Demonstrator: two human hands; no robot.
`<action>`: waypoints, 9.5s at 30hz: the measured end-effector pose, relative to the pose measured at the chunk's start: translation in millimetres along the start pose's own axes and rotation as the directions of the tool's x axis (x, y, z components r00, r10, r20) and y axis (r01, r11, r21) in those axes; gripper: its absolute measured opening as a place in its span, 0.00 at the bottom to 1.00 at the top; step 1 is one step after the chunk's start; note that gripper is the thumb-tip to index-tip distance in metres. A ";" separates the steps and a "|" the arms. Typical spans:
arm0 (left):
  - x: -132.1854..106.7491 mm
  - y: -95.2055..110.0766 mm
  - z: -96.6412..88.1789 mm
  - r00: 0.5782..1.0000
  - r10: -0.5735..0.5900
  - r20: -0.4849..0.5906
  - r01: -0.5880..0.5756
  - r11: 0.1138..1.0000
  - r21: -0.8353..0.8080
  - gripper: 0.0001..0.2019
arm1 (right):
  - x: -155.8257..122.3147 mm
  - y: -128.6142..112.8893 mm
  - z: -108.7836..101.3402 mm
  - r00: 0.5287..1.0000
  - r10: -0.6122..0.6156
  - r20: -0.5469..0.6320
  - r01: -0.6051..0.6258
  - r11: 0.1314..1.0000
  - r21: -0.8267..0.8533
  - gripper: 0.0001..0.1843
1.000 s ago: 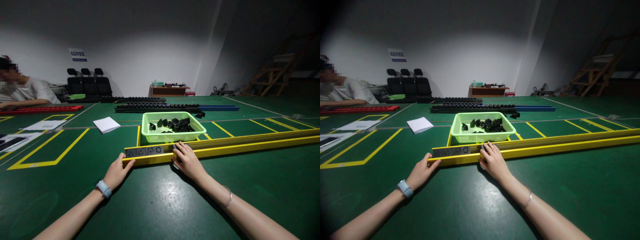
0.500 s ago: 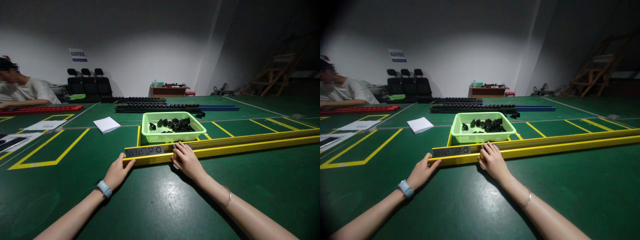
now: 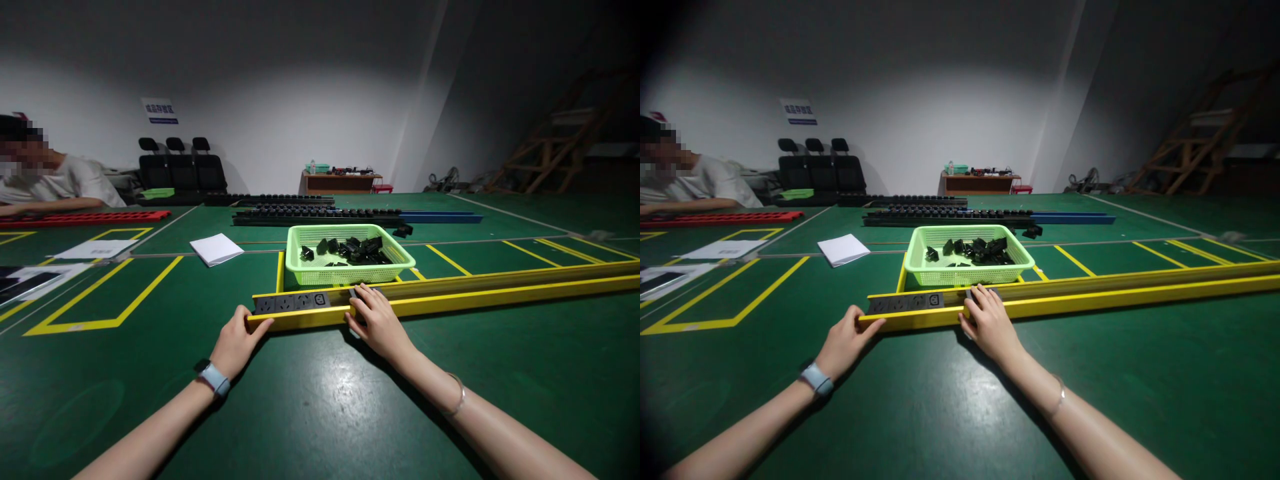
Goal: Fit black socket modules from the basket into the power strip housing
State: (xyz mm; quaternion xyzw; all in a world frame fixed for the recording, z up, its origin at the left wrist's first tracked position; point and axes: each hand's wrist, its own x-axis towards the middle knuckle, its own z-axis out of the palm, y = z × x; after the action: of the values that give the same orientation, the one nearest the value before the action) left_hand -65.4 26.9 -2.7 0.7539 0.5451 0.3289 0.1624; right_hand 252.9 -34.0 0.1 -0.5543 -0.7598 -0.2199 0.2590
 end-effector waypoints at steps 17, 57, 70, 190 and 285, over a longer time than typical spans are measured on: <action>-5.0 11.6 -10.2 0.990 -0.103 0.096 0.041 0.864 0.501 0.21 | -5.7 6.9 -0.6 0.999 -0.016 0.035 0.013 0.997 0.077 0.16; -8.5 9.2 -1.7 0.945 0.138 0.297 -0.224 0.933 0.281 0.11 | -3.3 -6.9 -10.2 0.979 -0.204 0.026 0.193 0.953 0.233 0.22; -7.9 8.9 -2.0 0.944 0.138 0.300 -0.222 0.937 0.269 0.09 | -3.8 -3.5 -11.5 0.997 -0.069 -0.021 0.071 0.989 0.128 0.20; -8.3 12.0 -5.6 0.908 0.209 0.363 -0.328 0.894 0.305 0.10 | -7.5 1.4 -8.0 0.999 0.041 -0.017 -0.039 0.995 0.088 0.20; -8.0 8.9 -5.3 0.902 0.220 0.371 -0.336 0.897 0.286 0.09 | -10.7 19.8 -13.4 0.999 0.000 -0.038 0.004 0.996 0.093 0.17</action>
State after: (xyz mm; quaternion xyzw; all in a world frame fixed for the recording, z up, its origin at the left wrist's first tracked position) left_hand -64.1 15.7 4.0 0.8856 0.4440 0.1183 0.0679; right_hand 276.5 -44.4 4.6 -0.5365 -0.7647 -0.1951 0.2989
